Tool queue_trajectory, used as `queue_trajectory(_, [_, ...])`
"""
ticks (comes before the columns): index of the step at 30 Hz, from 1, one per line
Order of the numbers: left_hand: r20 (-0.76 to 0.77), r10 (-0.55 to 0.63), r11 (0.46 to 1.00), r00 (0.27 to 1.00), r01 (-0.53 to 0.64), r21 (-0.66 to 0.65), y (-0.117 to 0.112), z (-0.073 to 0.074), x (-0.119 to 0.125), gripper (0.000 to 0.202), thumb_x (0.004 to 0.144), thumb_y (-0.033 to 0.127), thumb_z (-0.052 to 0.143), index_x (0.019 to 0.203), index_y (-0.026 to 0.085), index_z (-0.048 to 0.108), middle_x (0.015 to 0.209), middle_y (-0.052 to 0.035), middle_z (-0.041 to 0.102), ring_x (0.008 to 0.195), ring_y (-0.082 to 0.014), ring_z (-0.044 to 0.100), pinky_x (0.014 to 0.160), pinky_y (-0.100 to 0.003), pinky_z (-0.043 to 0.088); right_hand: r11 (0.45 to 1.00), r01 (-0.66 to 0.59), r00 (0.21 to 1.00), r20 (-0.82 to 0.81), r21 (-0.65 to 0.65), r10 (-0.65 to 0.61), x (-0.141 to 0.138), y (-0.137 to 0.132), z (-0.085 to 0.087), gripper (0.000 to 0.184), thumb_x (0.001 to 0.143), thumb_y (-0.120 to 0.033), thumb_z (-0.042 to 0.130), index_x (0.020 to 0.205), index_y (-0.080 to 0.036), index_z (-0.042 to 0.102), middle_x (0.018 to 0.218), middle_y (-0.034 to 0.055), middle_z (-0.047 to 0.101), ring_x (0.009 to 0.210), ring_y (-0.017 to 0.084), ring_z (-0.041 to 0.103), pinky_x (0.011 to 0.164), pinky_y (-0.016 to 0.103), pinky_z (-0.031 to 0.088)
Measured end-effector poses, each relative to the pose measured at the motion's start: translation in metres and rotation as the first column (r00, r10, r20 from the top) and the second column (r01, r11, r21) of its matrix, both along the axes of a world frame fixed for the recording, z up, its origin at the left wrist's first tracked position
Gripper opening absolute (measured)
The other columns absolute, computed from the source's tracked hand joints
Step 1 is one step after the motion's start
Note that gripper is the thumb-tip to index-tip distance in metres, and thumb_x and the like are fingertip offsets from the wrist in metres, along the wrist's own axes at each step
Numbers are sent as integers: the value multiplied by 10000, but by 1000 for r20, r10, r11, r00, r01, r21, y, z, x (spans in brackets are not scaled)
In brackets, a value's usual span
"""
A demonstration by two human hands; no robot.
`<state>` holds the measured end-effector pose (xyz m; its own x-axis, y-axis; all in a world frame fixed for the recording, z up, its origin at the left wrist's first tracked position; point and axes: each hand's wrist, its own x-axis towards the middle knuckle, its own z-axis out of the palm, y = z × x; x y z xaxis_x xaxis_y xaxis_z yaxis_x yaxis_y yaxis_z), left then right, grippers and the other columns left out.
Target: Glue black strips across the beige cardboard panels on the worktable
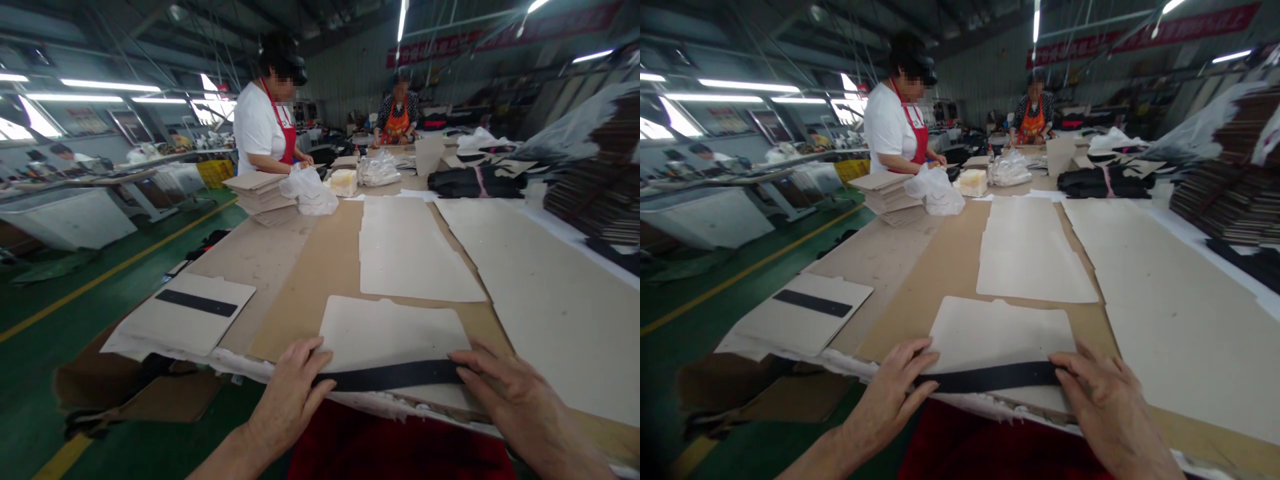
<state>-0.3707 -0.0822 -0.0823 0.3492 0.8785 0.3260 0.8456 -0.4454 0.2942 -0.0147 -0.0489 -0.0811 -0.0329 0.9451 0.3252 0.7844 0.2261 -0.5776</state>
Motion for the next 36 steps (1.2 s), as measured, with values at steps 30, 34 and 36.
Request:
queue_trajectory(30, [349, 277, 905, 895, -120, -409, 71, 23, 7, 217, 854, 396, 581, 916, 195, 637, 681, 45, 550, 666, -126, 538, 621, -231, 381, 970, 215, 953, -192, -113, -233, -15, 14, 3, 348, 747, -493, 536, 853, -220, 724, 772, 26, 719, 644, 190, 635, 645, 302, 499])
queue_trajectory(34, [367, 303, 909, 880, -151, -389, 73, 7, 4, 243, 841, 426, 595, 934, 208, 648, 715, 40, 587, 679, -131, 551, 637, -240, 383, 964, 240, 947, -189, -115, -258, -15, 17, 0, 366, 718, -511, 531, 826, -222, 727, 731, 21, 713, 605, 190, 626, 604, 302, 488])
queue_trajectory(36, [382, 320, 908, 867, -166, -384, 72, 5, 4, 255, 837, 438, 604, 944, 211, 649, 731, 37, 597, 687, -132, 556, 645, -242, 387, 960, 252, 944, -187, -119, -271, -15, 18, -1, 363, 716, -508, 533, 829, -224, 728, 735, 20, 715, 615, 191, 631, 613, 304, 488])
